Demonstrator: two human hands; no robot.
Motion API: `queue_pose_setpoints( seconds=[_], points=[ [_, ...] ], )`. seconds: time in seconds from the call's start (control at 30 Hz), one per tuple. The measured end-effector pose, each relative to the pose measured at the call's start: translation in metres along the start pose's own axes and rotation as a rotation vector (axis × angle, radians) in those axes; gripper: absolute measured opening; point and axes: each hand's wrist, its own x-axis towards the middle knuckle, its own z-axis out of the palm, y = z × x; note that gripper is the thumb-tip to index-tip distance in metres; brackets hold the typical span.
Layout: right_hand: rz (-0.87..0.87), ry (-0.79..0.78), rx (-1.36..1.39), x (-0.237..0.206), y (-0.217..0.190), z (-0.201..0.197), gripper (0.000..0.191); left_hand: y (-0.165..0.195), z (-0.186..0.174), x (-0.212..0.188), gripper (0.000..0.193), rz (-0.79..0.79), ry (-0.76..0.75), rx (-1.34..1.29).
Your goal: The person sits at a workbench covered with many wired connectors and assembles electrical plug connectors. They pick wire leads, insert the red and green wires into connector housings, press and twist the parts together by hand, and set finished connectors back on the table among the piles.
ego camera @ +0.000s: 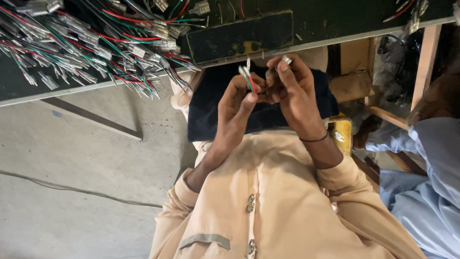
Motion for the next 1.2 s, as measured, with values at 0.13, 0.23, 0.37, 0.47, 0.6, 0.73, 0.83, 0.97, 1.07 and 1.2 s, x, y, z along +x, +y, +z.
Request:
queue_pose_setpoints(
  seconds=[0.13,0.23,0.37,0.47,0.6,0.73,0.83,0.97,1.07,1.2],
  points=[
    [0.045,-0.045,-0.101,-0.002,-0.008,0.003,0.031,-0.001,-0.007,0.001,0.011,-0.022,0.017,-0.079],
    [0.016,-0.108,-0.242,-0.007,-0.013,0.007,0.034,-0.003,-0.010,-0.002,0.017,0.026,0.042,0.013],
    [0.057,-0.090,-0.220,-0.004,-0.014,0.007,0.034,-0.008,-0.008,-0.003,0.027,0.129,0.095,0.114],
    [0.175,-0.031,-0.216,0.005,-0.010,0.001,0.026,-0.010,-0.009,-0.002,0.032,0.140,0.166,0.116],
    [0.303,-0.064,-0.268,0.017,-0.004,-0.009,0.020,-0.012,-0.014,-0.009,0.052,0.008,0.179,0.161],
    [0.270,0.019,-0.279,0.021,0.005,-0.011,0.021,-0.021,-0.021,-0.017,0.048,-0.068,0.156,0.121],
    [0.194,0.024,-0.244,0.023,0.008,-0.010,0.025,-0.029,-0.024,-0.015,0.028,-0.132,0.181,0.110],
    [0.184,0.048,-0.226,0.028,0.011,-0.008,0.029,-0.031,-0.024,-0.003,0.017,-0.014,0.217,0.139],
    [0.136,0.106,-0.248,0.031,0.014,-0.007,0.031,-0.025,-0.022,0.003,0.018,-0.015,0.274,0.198],
    [0.155,0.046,-0.332,0.029,0.012,-0.012,0.032,-0.018,-0.024,0.007,0.020,0.000,0.339,0.192]
  ],
)
